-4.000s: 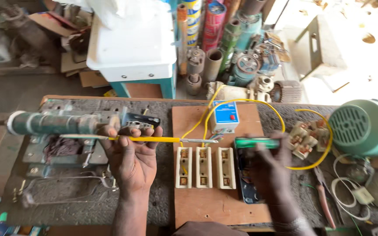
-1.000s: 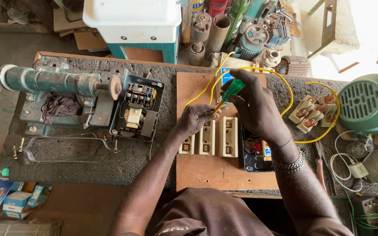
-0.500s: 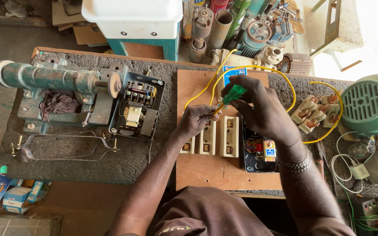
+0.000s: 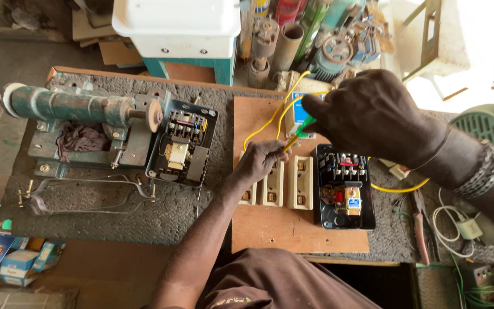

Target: The person connects yellow wires to a blue control box and a black contactor using a green screwdriver and pliers. They strip wire ends, insert them into terminals, and tighten screws to secure connections on a wooden workbench.

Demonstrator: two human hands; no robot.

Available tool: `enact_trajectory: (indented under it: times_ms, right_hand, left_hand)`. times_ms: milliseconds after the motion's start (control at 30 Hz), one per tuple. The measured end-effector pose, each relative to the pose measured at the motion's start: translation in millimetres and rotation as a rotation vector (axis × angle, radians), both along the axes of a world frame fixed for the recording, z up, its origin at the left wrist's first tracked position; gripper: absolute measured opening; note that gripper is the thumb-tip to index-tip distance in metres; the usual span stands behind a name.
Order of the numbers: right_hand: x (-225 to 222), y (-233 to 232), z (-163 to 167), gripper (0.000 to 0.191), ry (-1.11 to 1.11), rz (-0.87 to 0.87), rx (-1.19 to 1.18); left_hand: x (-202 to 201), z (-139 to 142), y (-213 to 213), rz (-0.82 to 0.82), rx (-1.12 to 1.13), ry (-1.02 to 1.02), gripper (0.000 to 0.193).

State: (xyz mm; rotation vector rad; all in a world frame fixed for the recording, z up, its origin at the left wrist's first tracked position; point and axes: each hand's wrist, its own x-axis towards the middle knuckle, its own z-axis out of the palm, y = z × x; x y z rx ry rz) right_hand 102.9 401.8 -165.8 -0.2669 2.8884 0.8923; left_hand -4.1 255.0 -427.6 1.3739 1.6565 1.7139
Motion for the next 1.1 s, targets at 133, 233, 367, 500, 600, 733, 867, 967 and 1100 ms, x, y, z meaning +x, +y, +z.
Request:
enact_trajectory:
  times_ms: [133,233,367,500,600,733,867,967,1100]
  right_hand:
    - [-34.4,16.8,8.7,0.033,-0.143,0.566,-0.733]
    - [-61.2,21.1,-33.3,0.025,-0.461,0.737,-1.379]
    - [-54.0,33.1,-120.2,0.031,-0.623,0.548,-2.05]
    - [-27.8,15.5,-174.0,0.045,0.267,0.318,-2.294]
    - [-24.9,-13.2,-170.1,0.038,0.933,0.06,-2.273]
    - [-24.9,12.6,-132.4,0.048,0.191,0.498,-2.269]
    - [-32.1,52.3,-152.5,0.053,-0.52,0.671,-2.392]
    - [-21.7,32.4,-204.9,0.055,0.23,0.307,-2.491]
    - [5.9,-12.2,-223.4,0.056,1.17,0.189,-2.109]
  left_hand:
    - [-3.1,3.5,11.4,-0.041,0.064,0.066,0.012]
    - [-4.8,1.4,15.8,-0.083,0.085,0.022,0.022]
    - [-1.1,-15.1,16.7,-0.068,0.123,0.028,0.021]
    - [5.6,-34.8,21.5,-0.08,0.08,-0.081,0.012]
    - [1.1,-40.4,29.3,-0.026,-0.003,-0.044,0.019]
    - [-6.6,-42.5,35.3,-0.116,0.058,-0.017,0.028]
    - [-6.6,-54.0,40.1,-0.193,0.036,-0.052,0.02]
    - [-2.3,-68.7,41.2,-0.2,0.018,-0.077,0.016]
    - [6.9,-78.7,41.1,-0.205,0.016,0.009,0.011]
